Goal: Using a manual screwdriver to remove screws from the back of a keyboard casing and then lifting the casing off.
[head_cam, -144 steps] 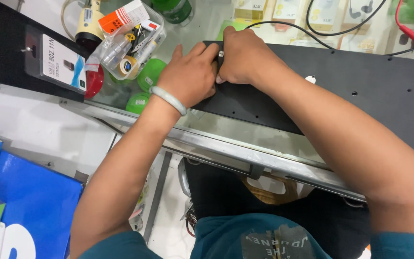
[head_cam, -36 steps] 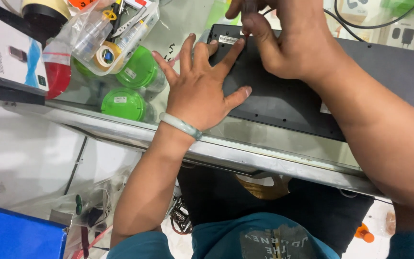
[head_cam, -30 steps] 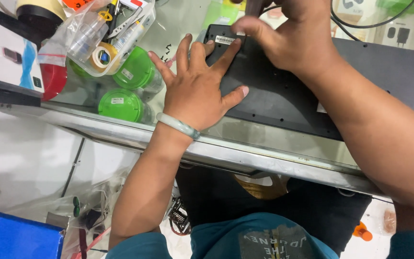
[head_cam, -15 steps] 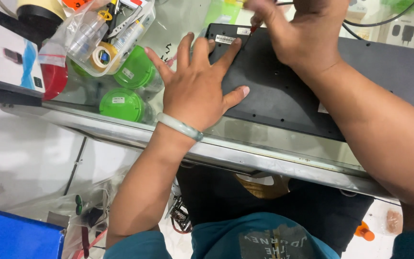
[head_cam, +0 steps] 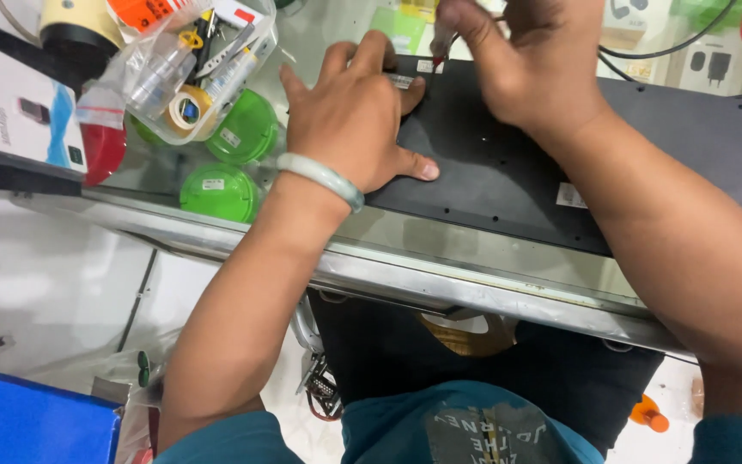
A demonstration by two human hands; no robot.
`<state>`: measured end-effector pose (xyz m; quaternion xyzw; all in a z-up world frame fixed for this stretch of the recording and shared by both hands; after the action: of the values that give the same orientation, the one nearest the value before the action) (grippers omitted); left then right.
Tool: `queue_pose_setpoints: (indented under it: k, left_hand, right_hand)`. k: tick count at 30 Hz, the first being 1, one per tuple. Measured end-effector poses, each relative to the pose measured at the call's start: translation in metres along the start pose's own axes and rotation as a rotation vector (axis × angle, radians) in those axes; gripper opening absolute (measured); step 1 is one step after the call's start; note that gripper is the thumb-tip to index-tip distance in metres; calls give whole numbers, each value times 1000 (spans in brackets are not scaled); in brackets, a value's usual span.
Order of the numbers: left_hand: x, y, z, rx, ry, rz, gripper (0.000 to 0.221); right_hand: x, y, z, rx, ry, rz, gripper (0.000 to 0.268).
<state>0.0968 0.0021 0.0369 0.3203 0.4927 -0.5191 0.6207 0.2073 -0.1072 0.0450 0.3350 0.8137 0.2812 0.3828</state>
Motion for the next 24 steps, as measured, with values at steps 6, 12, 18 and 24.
queue_pose_setpoints:
  k: [6, 12, 18, 24]
  left_hand:
    - [-6, -4, -3, -73, -76, -35, 71]
    - [-1, -9, -7, -85, -168, 16, 58]
    - [-2, -10, -9, -67, -162, 4, 77]
    - [-1, -10, -6, -34, -159, 7, 77]
  right_hand:
    - [3, 20, -61, -229, 40, -217, 20]
    - [-4, 15, -61, -438, -178, -77, 25]
    - [-4, 10, -63, -401, -189, -54, 19]
    - [-11, 5, -50, -420, -354, 64, 19]
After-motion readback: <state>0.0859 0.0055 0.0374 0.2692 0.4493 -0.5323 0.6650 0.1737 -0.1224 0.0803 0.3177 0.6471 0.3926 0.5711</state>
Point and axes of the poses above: each hand's wrist, its own y-axis towards the middle knuckle, its own x-axis out of the palm, z = x × y, the point moved 6 cm from there along y, towards the middle knuckle, and after that the axes turned 12 degrees about -y, right-handed, at the moved point
